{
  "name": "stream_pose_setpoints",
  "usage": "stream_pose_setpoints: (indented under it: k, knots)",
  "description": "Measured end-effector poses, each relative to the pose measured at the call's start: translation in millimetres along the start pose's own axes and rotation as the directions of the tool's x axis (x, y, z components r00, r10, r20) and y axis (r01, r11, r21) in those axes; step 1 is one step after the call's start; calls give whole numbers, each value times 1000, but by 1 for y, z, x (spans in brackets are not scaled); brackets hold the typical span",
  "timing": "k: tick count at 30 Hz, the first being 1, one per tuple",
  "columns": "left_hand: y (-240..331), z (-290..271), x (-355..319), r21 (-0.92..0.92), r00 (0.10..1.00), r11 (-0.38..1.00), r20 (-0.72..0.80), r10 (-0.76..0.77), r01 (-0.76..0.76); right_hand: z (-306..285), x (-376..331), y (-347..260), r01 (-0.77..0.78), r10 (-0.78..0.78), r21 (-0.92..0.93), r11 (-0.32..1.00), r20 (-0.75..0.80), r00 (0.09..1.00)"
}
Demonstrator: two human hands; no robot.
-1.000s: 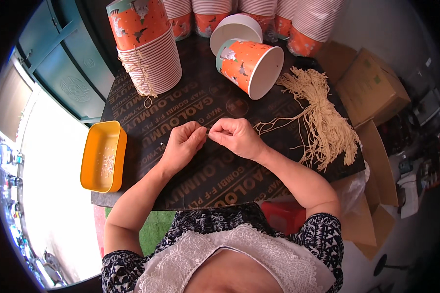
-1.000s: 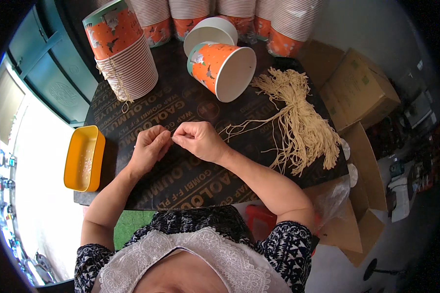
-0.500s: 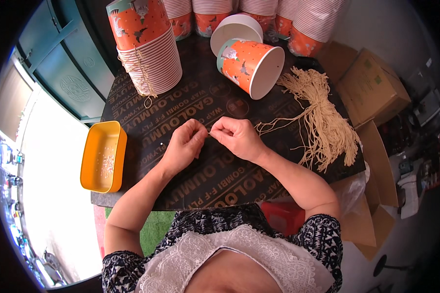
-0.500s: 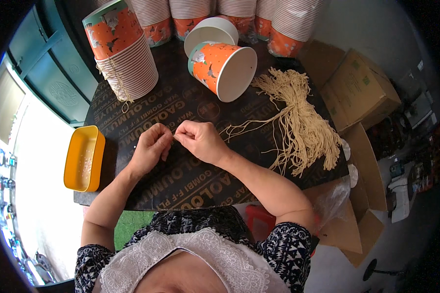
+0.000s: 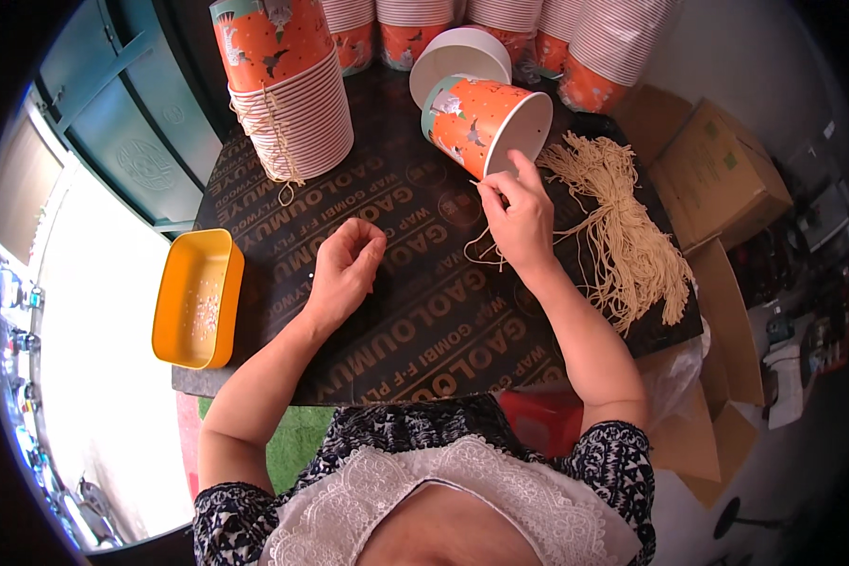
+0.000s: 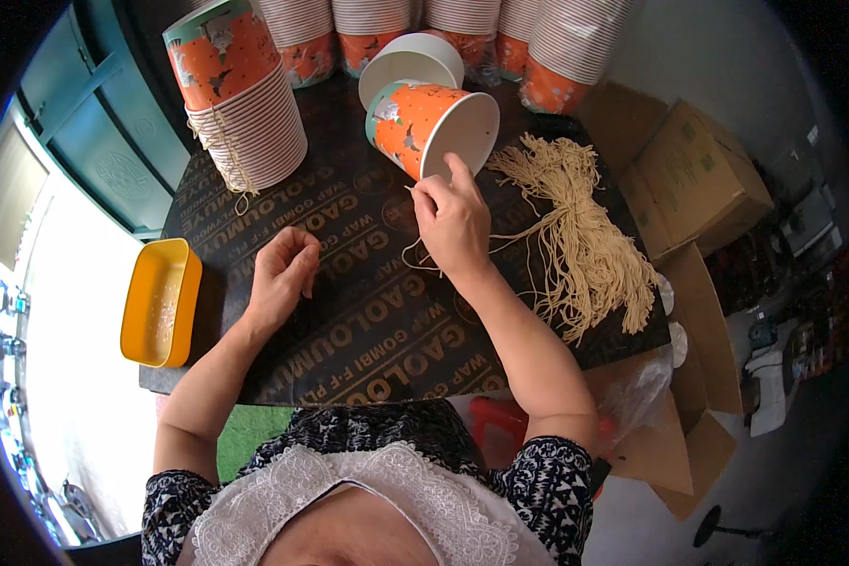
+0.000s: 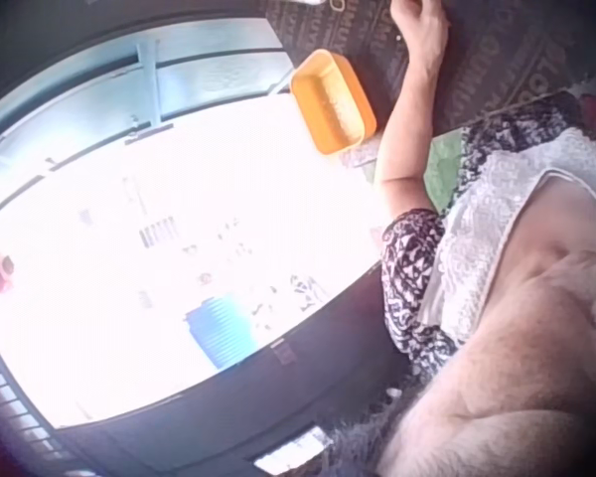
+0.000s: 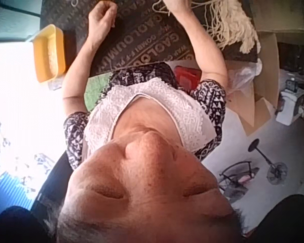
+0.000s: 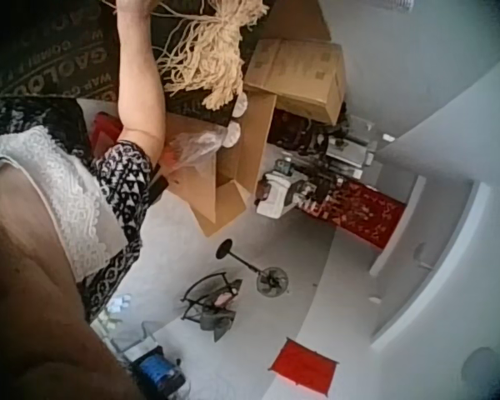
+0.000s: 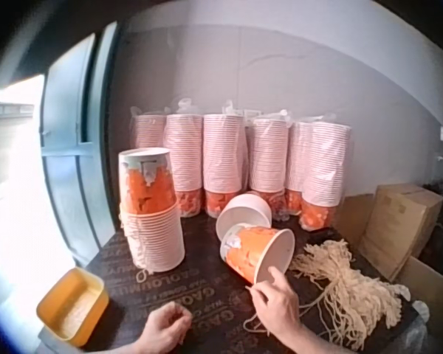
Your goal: Attaching string handles to printed paper buckets and stacking them on a workbench.
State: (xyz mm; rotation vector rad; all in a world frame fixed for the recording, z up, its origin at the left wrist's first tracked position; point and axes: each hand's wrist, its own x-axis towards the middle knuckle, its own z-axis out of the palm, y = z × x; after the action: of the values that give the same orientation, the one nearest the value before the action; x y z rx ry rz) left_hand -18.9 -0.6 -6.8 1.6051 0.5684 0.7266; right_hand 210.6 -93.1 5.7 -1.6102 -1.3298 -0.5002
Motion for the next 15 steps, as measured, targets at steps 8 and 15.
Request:
stream_pose_setpoints:
  k: [8, 15]
  knots:
    - [-2, 1, 1, 18, 1000, 1000, -15, -17, 17, 13, -4, 15, 82, -77, -25, 996, 155, 985]
    - [-6, 0, 0, 102, 1000, 995, -14, 11, -10, 19, -4, 13, 296, -278, -75, 952, 193, 941]
